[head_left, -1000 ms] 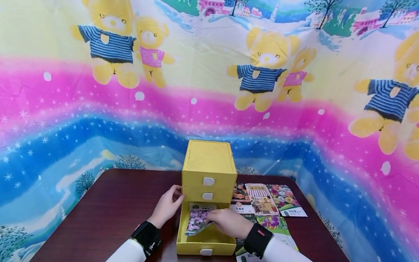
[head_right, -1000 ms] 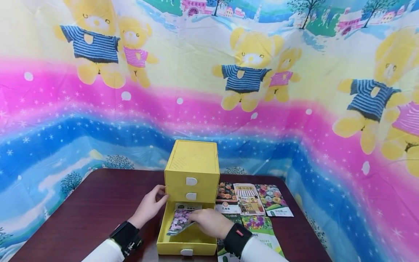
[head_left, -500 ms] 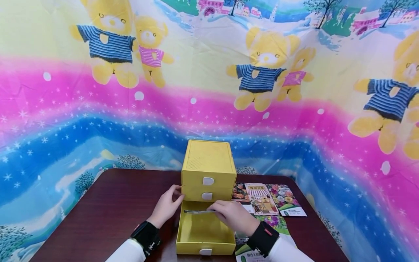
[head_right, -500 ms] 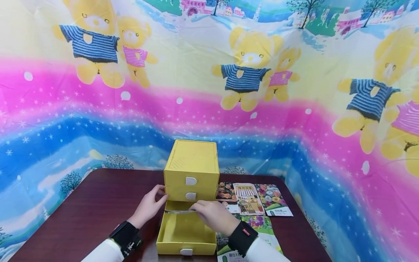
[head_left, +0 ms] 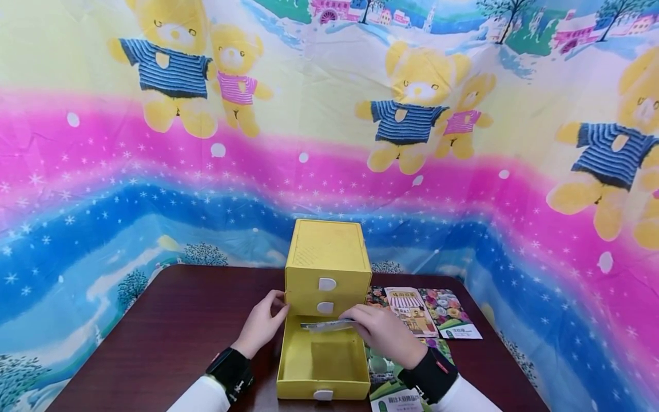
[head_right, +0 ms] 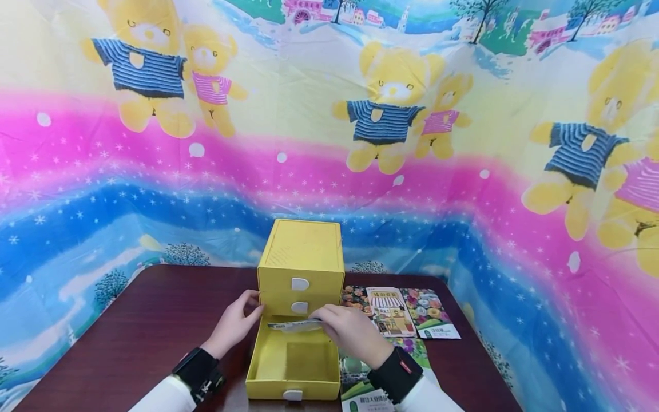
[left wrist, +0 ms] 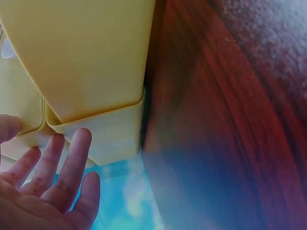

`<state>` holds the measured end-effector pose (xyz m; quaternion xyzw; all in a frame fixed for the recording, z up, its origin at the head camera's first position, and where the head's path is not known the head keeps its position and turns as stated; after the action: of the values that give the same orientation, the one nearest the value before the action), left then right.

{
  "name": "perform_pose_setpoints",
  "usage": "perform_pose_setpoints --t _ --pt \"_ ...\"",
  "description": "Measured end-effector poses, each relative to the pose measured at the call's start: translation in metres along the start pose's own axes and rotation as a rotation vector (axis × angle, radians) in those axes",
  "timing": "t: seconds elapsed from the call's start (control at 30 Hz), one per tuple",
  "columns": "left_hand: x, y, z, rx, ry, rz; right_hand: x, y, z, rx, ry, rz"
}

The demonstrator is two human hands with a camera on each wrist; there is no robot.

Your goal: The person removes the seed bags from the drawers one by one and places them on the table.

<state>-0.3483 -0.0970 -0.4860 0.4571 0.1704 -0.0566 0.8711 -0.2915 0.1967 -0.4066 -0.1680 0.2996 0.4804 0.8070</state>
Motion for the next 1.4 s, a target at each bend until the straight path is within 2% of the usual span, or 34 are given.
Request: perform_pose_setpoints --t 0.27,0.6,0.9,1.13,1.4 --pt "0.0 0.0 0.0 0.007 -0.001 0.003 -0.002 0.001 0.025 0.059 0.048 -0.026" --pt "0.001 0.001 0.001 0.011 -0.003 0.005 0.006 0.012 0.063 0.173 0.138 -0.042" --pt "0.001 0.003 0.001 -0.001 -0.006 0.002 0.026 0.022 0.086 0.23 0.155 -0.089" --pt "0.002 0.003 0.001 0.003 0.0 -0.006 0.044 0.032 0.104 0.25 0.205 -0.125" --pt "0.002 0.002 0.001 0.003 0.005 -0.017 0.069 0.044 0.121 0.337 0.252 -0.215"
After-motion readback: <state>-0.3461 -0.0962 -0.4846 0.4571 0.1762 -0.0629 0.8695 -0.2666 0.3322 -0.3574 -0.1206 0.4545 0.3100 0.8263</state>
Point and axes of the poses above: each hand's wrist, its own x-axis away from the middle knuckle, its own z-axis out of the back of the hand, y = z × x, the point moved 2 cm from there along -x, towards the middle knuckle, and after that the axes turned 5 degrees about y, right-handed, at the moved point
